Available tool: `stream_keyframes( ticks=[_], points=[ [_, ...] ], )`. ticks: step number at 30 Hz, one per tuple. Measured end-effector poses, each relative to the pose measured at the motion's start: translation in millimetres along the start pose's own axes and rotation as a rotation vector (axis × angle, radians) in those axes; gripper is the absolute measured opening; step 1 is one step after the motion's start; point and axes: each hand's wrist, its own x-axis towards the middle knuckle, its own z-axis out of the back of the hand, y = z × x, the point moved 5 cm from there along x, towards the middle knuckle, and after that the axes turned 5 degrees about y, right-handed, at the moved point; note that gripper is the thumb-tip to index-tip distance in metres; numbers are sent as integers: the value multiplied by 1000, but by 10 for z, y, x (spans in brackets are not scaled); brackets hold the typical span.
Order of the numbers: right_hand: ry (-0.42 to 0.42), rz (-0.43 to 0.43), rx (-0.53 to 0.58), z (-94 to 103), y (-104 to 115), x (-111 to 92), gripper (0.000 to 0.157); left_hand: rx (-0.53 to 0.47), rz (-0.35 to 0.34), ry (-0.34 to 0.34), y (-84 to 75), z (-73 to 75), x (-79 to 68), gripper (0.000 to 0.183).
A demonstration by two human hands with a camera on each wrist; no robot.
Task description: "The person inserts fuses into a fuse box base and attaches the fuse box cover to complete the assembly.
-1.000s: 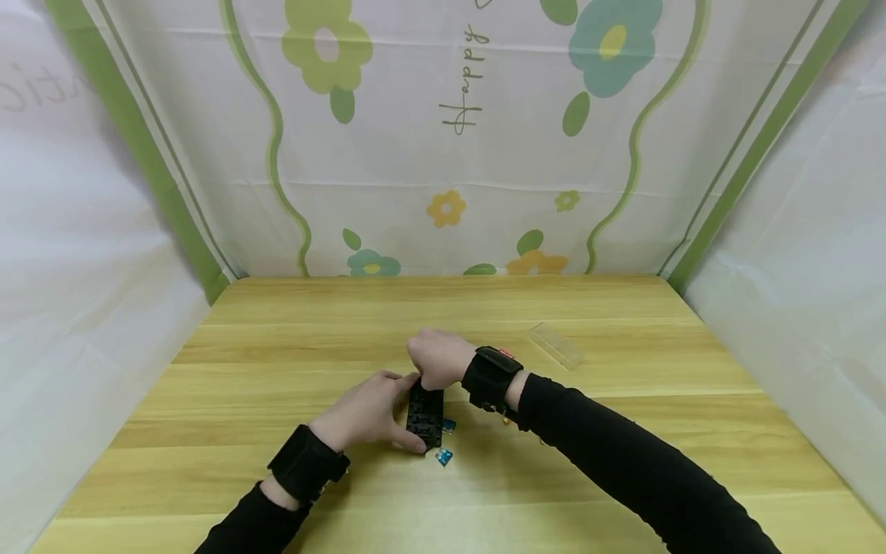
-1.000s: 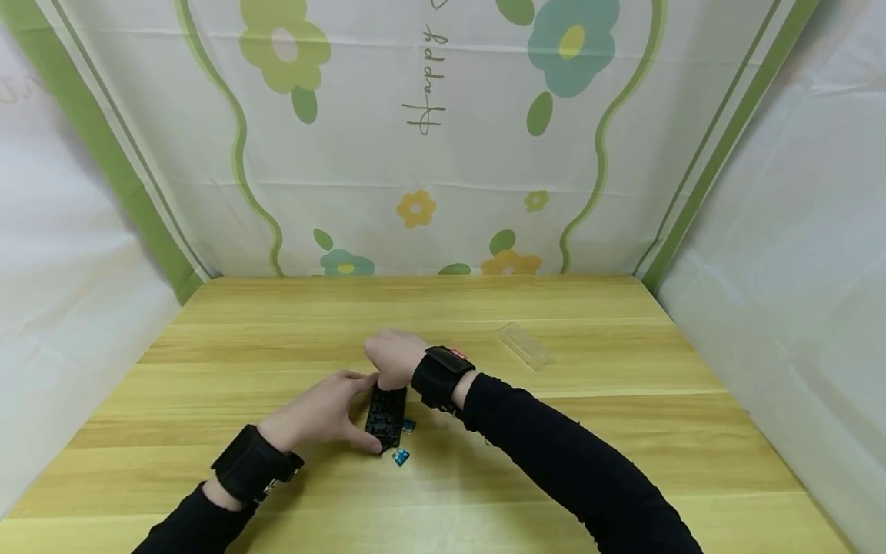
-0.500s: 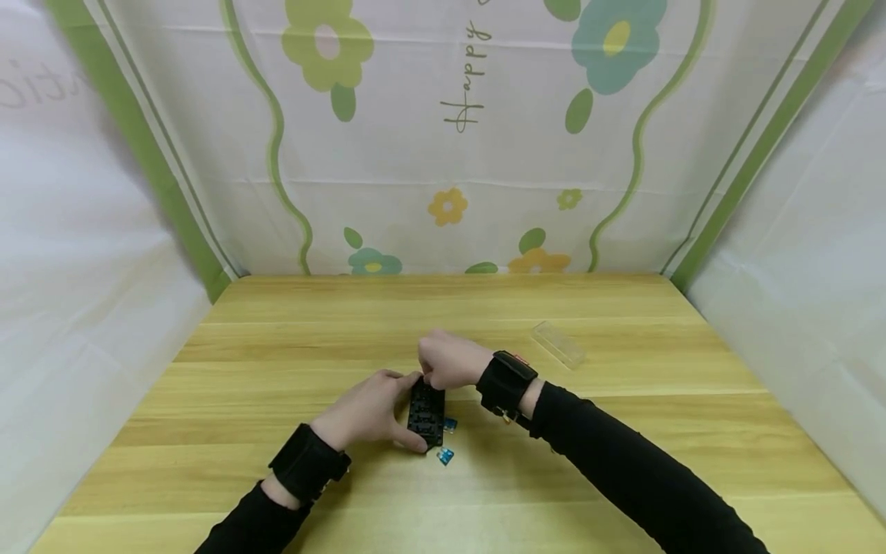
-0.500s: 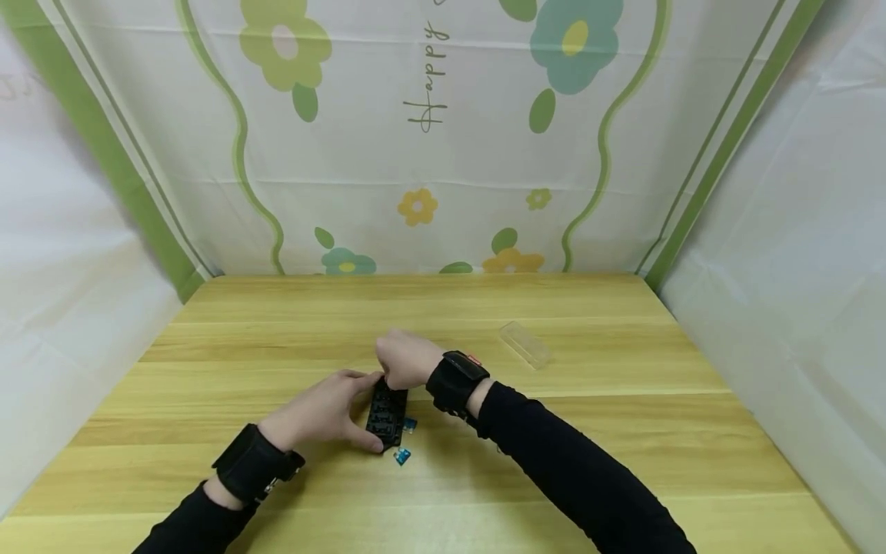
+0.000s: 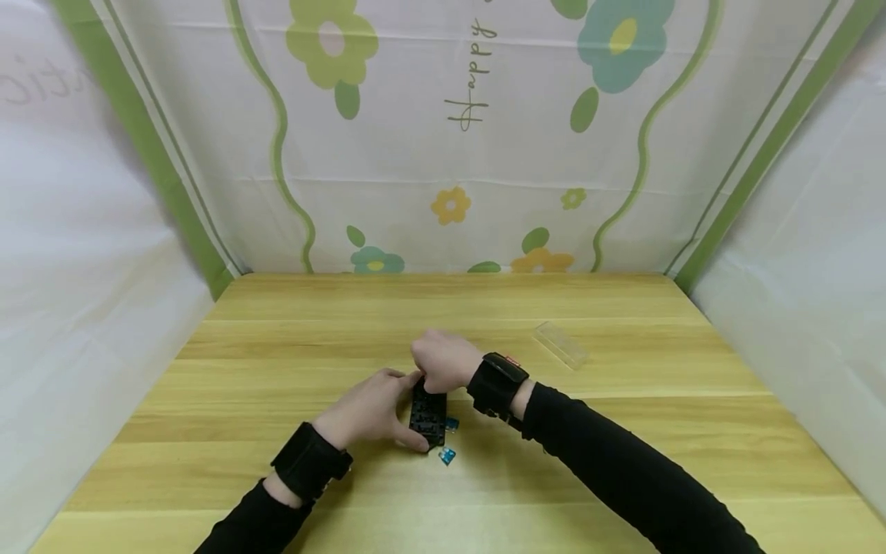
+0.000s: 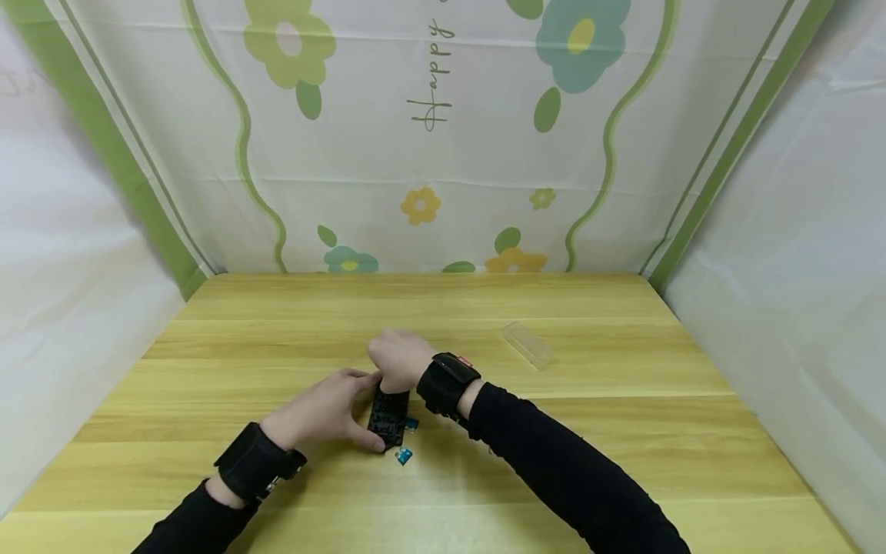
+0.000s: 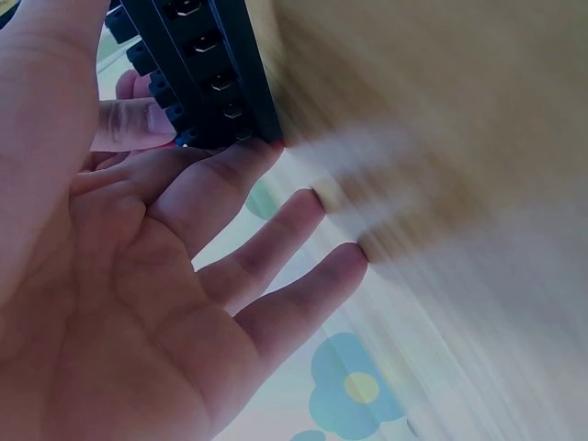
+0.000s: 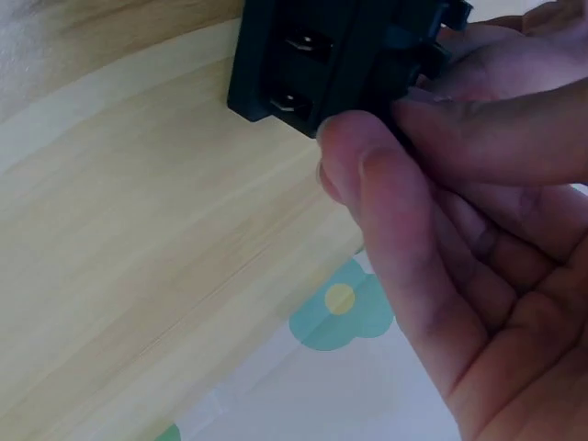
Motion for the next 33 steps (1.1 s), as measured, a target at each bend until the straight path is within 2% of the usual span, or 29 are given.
stream_keyframes(
  ticks=[11,24,33],
  points=[
    [-97,-45,9,-51,-41,-178,40,-1,12,8,-26,5,11,108],
    [-148,-66,24,-36,-58,-259,39,-1,16,0,-40,20,14,108],
    [-137,-100,70,-38,-103,-304,34,-16,10,-4,-38,10,21,107]
  ],
)
